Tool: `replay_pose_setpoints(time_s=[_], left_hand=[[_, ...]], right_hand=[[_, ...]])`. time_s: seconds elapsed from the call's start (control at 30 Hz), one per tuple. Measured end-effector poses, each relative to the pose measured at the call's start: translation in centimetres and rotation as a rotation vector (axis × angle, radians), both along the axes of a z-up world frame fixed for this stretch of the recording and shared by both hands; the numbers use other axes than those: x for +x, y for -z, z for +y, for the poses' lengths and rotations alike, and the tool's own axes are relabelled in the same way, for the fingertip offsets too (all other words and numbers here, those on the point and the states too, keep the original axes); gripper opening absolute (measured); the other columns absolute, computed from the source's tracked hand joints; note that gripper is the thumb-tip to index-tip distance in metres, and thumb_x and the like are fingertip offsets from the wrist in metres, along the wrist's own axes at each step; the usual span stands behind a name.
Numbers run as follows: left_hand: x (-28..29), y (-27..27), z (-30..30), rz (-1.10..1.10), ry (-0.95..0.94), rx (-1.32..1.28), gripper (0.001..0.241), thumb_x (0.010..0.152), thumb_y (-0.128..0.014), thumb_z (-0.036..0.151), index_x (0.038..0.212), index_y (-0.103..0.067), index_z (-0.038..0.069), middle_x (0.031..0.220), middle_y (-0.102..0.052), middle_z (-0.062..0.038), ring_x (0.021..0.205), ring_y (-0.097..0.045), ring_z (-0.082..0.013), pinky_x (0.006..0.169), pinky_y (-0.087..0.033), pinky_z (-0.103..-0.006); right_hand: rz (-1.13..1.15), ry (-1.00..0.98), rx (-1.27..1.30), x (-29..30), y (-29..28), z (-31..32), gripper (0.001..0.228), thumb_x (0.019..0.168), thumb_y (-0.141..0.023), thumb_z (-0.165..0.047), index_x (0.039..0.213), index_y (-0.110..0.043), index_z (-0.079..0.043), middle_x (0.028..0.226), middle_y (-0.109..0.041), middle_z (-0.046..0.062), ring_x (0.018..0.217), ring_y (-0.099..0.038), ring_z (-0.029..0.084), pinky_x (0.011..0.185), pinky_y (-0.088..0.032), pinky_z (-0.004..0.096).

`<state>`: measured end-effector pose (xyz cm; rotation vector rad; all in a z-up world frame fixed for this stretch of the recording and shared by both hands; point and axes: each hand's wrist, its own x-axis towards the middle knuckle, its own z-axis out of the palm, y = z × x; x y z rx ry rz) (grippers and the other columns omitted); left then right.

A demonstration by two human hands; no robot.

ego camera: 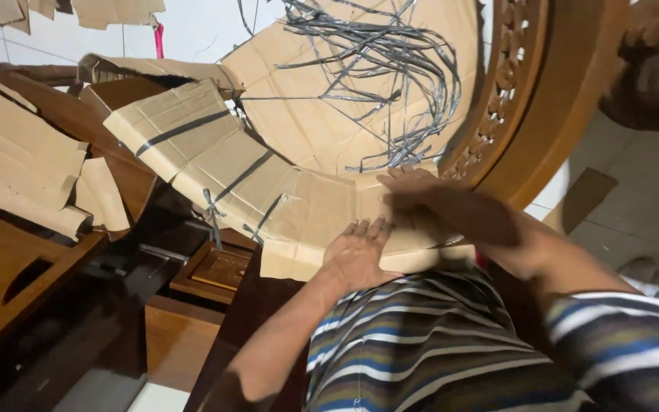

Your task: Wrapping a curved wooden furniture frame with cardboard and securing it with plastic ties for protection.

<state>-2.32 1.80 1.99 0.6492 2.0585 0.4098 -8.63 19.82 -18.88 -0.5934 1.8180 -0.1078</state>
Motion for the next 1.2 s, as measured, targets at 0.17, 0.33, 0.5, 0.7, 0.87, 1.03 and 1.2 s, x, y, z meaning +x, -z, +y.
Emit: replay_pose_setpoints(time_s=[0.17, 0.33, 0.5, 0.7, 0.87, 1.03, 1.2], left_hand=[[1.0, 1.9, -0.1, -0.003, 0.032, -0.037, 0.082, 0.088, -0.051, 0.055, 0.154, -0.040, 0.008, 0.153, -0.050, -0.017, 0.137, -0.053, -0.0400, 0.117, -0.037, -0.0505], [4.9, 6.9, 0.0, 0.188, 0.010, 0.003, 0.059, 0.092, -0.055, 0.024, 0.149, -0.048, 0.011, 0.146, -0.059, -0.014, 0.129, -0.062, -0.0370, 0.113, -0.045, -0.0467], [9.1, 13.3, 0.6, 0.398, -0.043, 0.037, 0.053, 0.091, -0.058, 0.031, 0.142, -0.056, 0.020, 0.142, -0.064, -0.008, 0.122, -0.069, -0.0329, 0.107, -0.052, -0.0444], [3.8, 5.7, 0.2, -0.002, -0.098, -0.020, 0.066, 0.091, -0.060, 0.037, 0.153, -0.045, 0.021, 0.156, -0.049, -0.017, 0.136, -0.052, -0.0492, 0.114, -0.039, -0.0623], [6.1, 9.6, 0.4, -0.039, -0.039, -0.069, 0.062, 0.097, -0.054, 0.021, 0.157, -0.037, 0.027, 0.158, -0.045, -0.019, 0.139, -0.046, -0.0542, 0.115, -0.032, -0.0677], [5.5, 8.7, 0.5, 0.060, -0.018, -0.101, 0.049, 0.099, -0.052, 0.012, 0.145, -0.056, 0.029, 0.154, -0.052, -0.014, 0.139, -0.049, -0.0502, 0.116, -0.036, -0.0648], [7.6, 9.2, 0.1, 0.702, -0.030, -0.139, 0.042, 0.095, -0.055, 0.012, 0.135, -0.063, 0.023, 0.114, -0.078, -0.002, 0.123, -0.068, -0.0228, 0.112, -0.050, -0.0438]], right_hand=[[-0.010, -0.017, 0.061, 1.6, 5.9, -1.8, 0.071, 0.093, -0.026, -0.076, 0.151, -0.041, -0.039, 0.153, -0.046, -0.002, 0.136, -0.052, 0.031, 0.113, -0.043, 0.049], [-0.060, 0.001, 0.120, 0.7, 5.9, -2.8, 0.067, 0.094, -0.023, -0.075, 0.148, -0.047, -0.044, 0.154, -0.048, -0.004, 0.139, -0.051, 0.030, 0.114, -0.041, 0.048], [-0.166, 0.010, 0.153, 0.1, 4.4, -2.7, 0.074, 0.095, -0.010, -0.076, 0.158, -0.031, -0.042, 0.166, -0.031, -0.004, 0.153, -0.030, 0.027, 0.121, -0.027, 0.054], [-0.167, -0.162, 0.049, 0.0, 4.5, -1.1, 0.067, 0.102, -0.009, -0.063, 0.159, -0.031, -0.036, 0.170, -0.026, 0.003, 0.157, -0.020, 0.034, 0.121, -0.022, 0.065], [-0.171, -0.030, -0.021, -0.7, -4.0, -9.1, 0.069, 0.103, -0.021, -0.061, 0.162, -0.030, -0.028, 0.169, -0.026, 0.006, 0.155, -0.022, 0.034, 0.125, -0.021, 0.059], [-0.256, 0.620, -0.215, 2.9, 4.3, -14.3, 0.081, 0.096, -0.034, -0.079, 0.161, -0.032, -0.030, 0.161, -0.042, 0.014, 0.148, -0.040, 0.035, 0.124, -0.029, 0.048], [-0.346, 0.733, -0.144, 0.4, 0.7, -15.9, 0.086, 0.094, -0.033, -0.080, 0.139, -0.061, -0.012, 0.138, -0.061, 0.027, 0.136, -0.052, 0.040, 0.114, -0.039, 0.054]])
